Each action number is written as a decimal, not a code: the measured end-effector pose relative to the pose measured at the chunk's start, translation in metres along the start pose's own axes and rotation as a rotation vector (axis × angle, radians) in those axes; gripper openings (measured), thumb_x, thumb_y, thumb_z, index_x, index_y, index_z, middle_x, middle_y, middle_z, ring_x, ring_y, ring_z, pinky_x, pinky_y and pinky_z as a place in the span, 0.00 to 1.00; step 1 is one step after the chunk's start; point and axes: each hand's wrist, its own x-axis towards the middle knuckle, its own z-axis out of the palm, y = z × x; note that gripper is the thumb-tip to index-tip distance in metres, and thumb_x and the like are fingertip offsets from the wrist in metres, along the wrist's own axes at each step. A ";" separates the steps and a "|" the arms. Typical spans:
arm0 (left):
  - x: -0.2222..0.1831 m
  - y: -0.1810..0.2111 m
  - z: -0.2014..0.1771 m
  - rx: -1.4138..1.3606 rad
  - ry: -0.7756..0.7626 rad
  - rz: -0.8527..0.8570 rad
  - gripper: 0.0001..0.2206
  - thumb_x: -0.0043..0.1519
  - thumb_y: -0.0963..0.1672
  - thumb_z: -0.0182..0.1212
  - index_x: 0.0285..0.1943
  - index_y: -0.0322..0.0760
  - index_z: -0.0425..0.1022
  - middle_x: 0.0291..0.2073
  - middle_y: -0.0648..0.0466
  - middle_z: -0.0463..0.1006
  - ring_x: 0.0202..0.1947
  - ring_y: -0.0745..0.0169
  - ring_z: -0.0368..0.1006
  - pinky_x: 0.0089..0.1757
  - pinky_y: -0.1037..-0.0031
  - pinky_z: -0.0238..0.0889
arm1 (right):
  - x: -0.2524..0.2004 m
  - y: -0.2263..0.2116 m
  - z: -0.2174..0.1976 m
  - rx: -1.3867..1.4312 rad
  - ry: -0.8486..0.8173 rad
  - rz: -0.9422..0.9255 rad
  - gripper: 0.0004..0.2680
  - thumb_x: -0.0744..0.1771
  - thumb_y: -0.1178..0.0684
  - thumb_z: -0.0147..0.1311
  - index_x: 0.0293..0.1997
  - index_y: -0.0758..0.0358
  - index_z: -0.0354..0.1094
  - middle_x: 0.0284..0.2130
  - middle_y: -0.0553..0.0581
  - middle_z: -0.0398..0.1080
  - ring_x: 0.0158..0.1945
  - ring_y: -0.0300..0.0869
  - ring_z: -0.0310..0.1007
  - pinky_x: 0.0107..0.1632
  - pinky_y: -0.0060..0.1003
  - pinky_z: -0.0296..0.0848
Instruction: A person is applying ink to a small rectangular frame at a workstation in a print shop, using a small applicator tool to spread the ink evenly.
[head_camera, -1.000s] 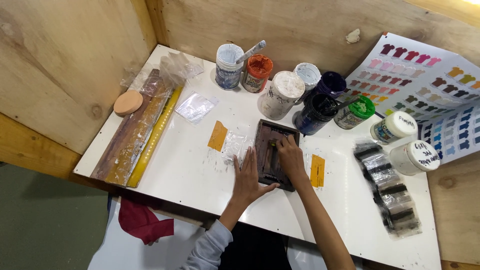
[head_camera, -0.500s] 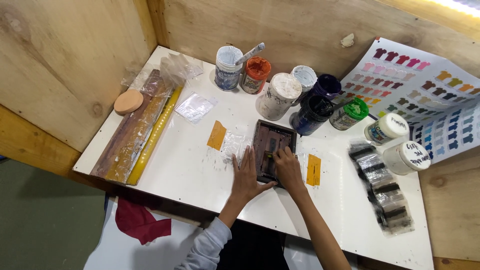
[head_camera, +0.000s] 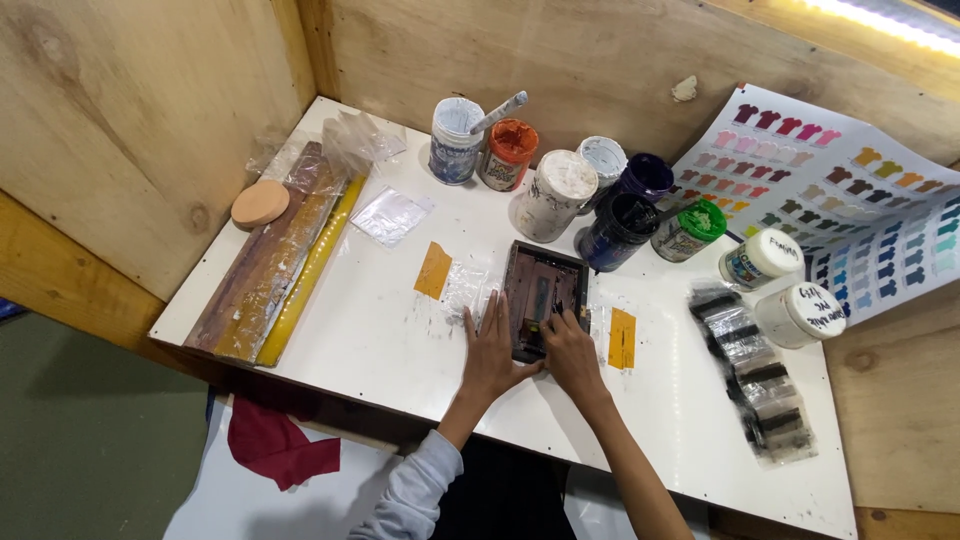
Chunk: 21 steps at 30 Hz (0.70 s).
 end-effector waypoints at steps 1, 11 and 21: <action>0.000 0.000 0.000 0.000 0.000 0.002 0.58 0.45 0.58 0.72 0.78 0.27 0.40 0.74 0.39 0.52 0.77 0.47 0.38 0.66 0.35 0.23 | -0.001 -0.001 0.000 -0.001 0.001 0.001 0.09 0.63 0.63 0.56 0.43 0.59 0.78 0.33 0.55 0.71 0.43 0.44 0.69 0.34 0.30 0.72; -0.001 0.000 0.000 -0.003 0.011 0.010 0.57 0.46 0.58 0.72 0.78 0.27 0.40 0.74 0.38 0.52 0.77 0.46 0.39 0.66 0.35 0.23 | -0.008 -0.008 0.004 -0.061 0.003 -0.034 0.09 0.62 0.61 0.57 0.43 0.59 0.77 0.34 0.55 0.71 0.44 0.44 0.68 0.36 0.27 0.72; -0.002 0.004 -0.009 -0.092 0.007 0.016 0.59 0.49 0.62 0.69 0.78 0.27 0.37 0.75 0.38 0.49 0.77 0.45 0.37 0.65 0.33 0.22 | 0.024 0.013 -0.047 0.184 0.006 0.278 0.06 0.65 0.56 0.56 0.42 0.55 0.78 0.34 0.53 0.75 0.43 0.45 0.70 0.39 0.33 0.76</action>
